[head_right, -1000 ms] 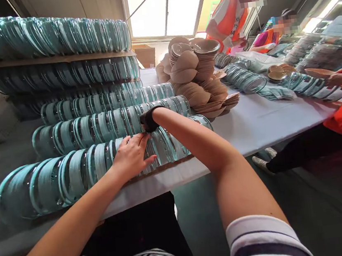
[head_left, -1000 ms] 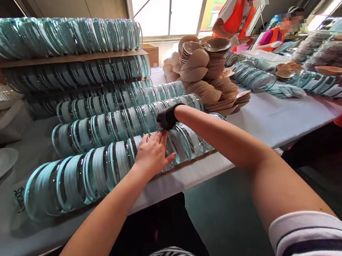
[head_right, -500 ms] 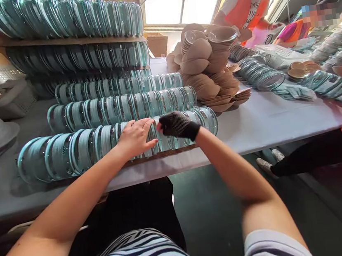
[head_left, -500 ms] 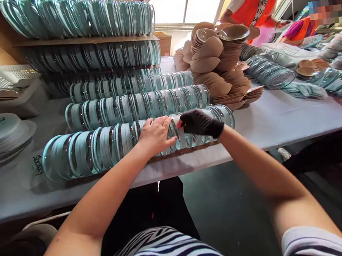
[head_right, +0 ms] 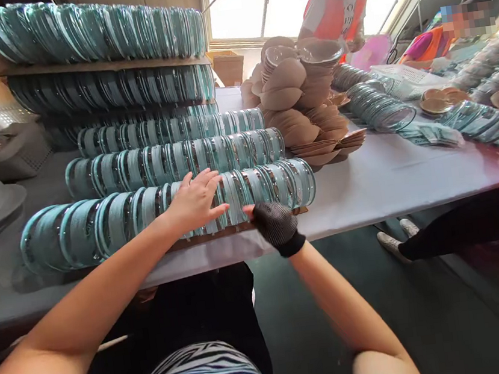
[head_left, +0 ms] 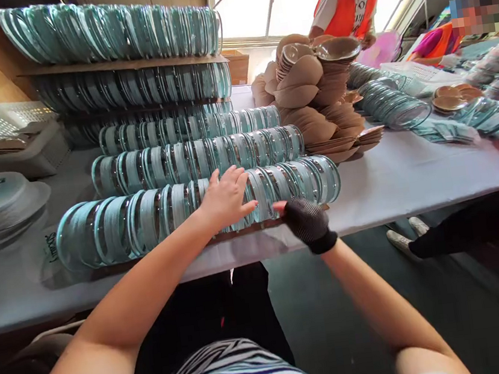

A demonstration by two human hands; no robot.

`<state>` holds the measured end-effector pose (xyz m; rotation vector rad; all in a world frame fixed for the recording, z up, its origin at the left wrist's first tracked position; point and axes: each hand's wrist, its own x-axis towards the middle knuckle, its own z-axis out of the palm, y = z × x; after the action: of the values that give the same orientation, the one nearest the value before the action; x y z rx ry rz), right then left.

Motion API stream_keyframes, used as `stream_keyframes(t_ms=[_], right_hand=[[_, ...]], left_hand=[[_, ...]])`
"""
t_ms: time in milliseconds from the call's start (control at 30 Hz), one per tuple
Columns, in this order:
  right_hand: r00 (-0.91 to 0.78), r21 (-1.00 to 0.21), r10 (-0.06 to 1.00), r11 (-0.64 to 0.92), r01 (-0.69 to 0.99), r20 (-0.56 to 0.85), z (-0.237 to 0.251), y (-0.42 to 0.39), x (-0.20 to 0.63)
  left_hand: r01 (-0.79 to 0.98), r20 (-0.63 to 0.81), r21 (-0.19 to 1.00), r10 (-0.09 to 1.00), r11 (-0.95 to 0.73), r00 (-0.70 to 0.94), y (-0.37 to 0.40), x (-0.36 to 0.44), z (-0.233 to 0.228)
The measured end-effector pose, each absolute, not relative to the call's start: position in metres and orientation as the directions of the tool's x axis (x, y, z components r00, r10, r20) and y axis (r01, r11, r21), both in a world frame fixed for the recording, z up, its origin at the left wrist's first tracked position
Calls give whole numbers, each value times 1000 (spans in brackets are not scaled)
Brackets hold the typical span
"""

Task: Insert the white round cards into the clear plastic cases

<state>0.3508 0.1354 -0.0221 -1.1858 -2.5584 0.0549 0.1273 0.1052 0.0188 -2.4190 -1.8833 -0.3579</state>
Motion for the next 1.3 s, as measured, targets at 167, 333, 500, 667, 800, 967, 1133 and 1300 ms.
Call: stream_keyframes(t_ms=[167, 333, 500, 667, 800, 967, 1133, 1300], right_hand=[[-592, -3, 803, 593, 805, -60, 57, 236, 311], [-651, 8, 564, 759, 651, -508, 63, 297, 260], [-725, 93, 524, 833, 545, -447, 63, 294, 265], [-821, -157, 564, 806, 571, -89, 62, 253, 323], [-785, -205, 611, 785, 584, 100, 13, 191, 367], [-621, -179, 762, 647, 741, 182, -79, 123, 383], [-278, -454, 834, 504, 735, 477, -75, 128, 418], [214, -711, 781, 371, 598, 587, -37, 207, 451]], left_hand=[[947, 224, 92, 933, -309, 282, 124, 158, 16], [942, 250, 61, 919, -330, 306, 128, 163, 8], [940, 244, 75, 920, -332, 306, 128, 161, 7], [943, 220, 93, 931, -318, 292, 128, 162, 8], [943, 217, 95, 931, -318, 292, 127, 161, 6], [942, 214, 110, 933, -316, 288, 131, 165, 5], [917, 281, 87, 893, -389, 352, 100, 148, 20], [990, 547, 77, 825, 118, -141, 0, 48, 8]])
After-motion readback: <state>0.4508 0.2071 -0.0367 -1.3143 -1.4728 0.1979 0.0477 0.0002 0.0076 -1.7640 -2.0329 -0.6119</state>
